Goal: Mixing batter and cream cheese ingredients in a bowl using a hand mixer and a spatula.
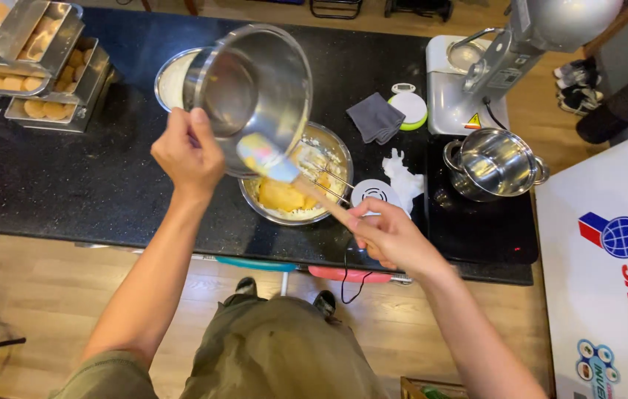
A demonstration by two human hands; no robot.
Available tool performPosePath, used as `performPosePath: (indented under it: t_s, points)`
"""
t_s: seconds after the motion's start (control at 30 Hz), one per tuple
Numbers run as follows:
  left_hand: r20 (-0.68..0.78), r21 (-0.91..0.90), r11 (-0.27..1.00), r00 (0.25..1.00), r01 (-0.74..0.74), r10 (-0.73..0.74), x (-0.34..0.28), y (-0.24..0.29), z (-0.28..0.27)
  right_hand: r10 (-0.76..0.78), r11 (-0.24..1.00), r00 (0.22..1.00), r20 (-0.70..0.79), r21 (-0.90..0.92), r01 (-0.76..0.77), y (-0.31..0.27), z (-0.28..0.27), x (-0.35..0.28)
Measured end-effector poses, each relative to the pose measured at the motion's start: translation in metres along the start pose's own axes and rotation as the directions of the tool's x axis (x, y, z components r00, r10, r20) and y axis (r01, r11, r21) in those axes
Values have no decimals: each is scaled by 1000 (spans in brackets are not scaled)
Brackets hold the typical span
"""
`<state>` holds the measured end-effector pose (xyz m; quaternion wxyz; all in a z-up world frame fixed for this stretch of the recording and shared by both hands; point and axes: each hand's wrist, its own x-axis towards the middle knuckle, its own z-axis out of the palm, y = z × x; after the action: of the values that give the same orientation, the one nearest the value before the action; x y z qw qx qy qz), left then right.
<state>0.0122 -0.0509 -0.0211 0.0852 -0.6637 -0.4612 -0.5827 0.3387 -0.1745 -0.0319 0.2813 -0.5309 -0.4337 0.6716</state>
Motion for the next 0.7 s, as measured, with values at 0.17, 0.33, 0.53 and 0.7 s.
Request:
performPosePath:
  t_s: [0.17, 0.33, 0.53, 0.7]
  points:
    - [-76, 21, 993, 990, 118, -116, -1, -47, -26, -749, 603, 537, -389, -736, 308, 34, 74, 12]
    - [-147, 22, 974, 964, 227, -221, -21, -96, -71, -710, 488, 541, -450, -869, -84, 50, 117, 36]
    - [-190, -13, 868, 851, 496, -489, -86, -166, -105, -756, 492, 423, -499, -860, -134, 46, 140, 42]
    - [-124, -275, 701, 699, 658, -704, -164, -227, -102, -377, 911, 693, -614, -380, 159, 80, 165, 61]
